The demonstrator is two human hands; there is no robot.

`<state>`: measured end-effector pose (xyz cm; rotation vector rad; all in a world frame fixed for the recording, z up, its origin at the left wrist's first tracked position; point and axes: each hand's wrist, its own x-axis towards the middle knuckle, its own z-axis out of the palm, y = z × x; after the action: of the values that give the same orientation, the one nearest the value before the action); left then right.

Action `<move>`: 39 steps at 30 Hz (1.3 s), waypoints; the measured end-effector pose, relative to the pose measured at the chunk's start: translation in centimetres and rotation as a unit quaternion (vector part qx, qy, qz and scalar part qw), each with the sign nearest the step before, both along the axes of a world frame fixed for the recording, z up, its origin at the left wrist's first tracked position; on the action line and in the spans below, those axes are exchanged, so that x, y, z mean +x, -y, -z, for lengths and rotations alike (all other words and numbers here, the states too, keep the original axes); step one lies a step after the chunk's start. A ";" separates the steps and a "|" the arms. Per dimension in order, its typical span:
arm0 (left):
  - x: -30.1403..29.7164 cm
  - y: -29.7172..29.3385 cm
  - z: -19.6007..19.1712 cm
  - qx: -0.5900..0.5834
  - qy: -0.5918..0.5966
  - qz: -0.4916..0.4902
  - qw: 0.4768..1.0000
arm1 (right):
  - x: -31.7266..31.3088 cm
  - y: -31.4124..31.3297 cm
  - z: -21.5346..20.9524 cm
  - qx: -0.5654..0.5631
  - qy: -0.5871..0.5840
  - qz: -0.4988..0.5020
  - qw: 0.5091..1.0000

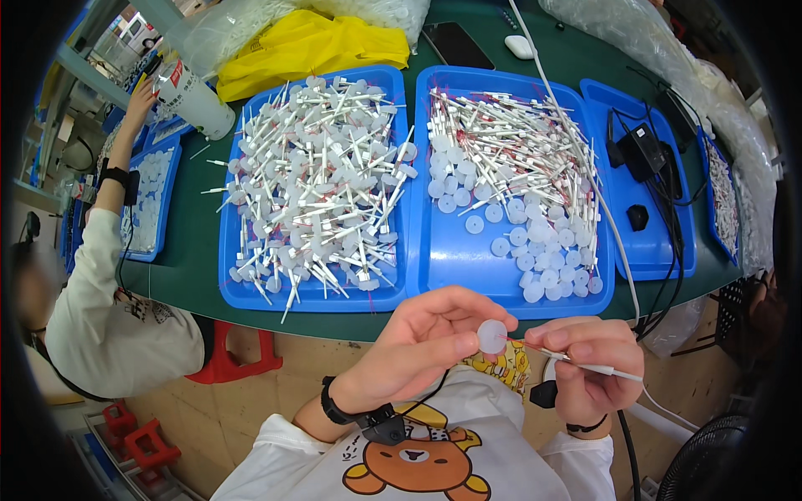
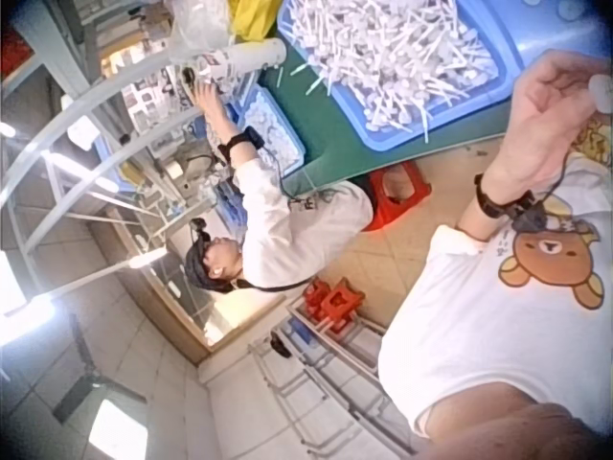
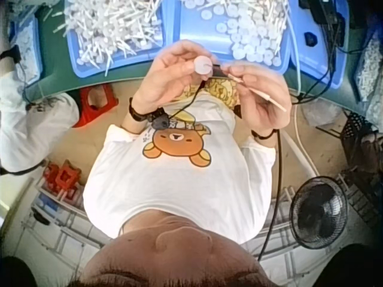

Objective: The person repeatedly picks up small white circular discs and thin white sticks from blue trays, inserts the stick into the disc, and places the assembled unit into a separate tray. The process is continuous and repetitive.

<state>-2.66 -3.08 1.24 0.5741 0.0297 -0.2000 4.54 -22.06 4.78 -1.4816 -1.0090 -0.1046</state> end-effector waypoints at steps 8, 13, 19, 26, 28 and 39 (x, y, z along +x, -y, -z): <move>0.1 0.0 0.1 0.003 -0.007 0.002 1.000 | 0.2 0.9 0.7 0.025 -0.015 -0.030 0.999; 0.2 0.1 0.1 0.057 -0.004 -0.019 0.998 | 0.3 0.7 -0.3 -0.039 0.012 -0.031 0.999; 0.2 -0.2 0.4 0.078 0.006 -0.006 0.997 | 0.3 1.2 -0.2 -0.064 -0.020 -0.037 0.997; 0.3 0.4 0.7 0.112 0.097 -0.039 0.988 | 0.7 0.5 -0.6 -0.126 0.081 0.027 0.988; 0.2 0.2 0.8 0.157 0.112 -0.062 0.979 | 0.8 0.5 -1.0 -0.148 0.105 0.045 0.982; 0.9 -1.4 -1.2 0.375 0.175 -0.077 0.907 | 0.5 0.9 -1.2 -0.213 0.155 0.059 0.963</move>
<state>-1.81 -1.66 2.44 1.3671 -0.2066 0.0853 5.02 -22.91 5.97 -1.9633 -1.2478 -0.2218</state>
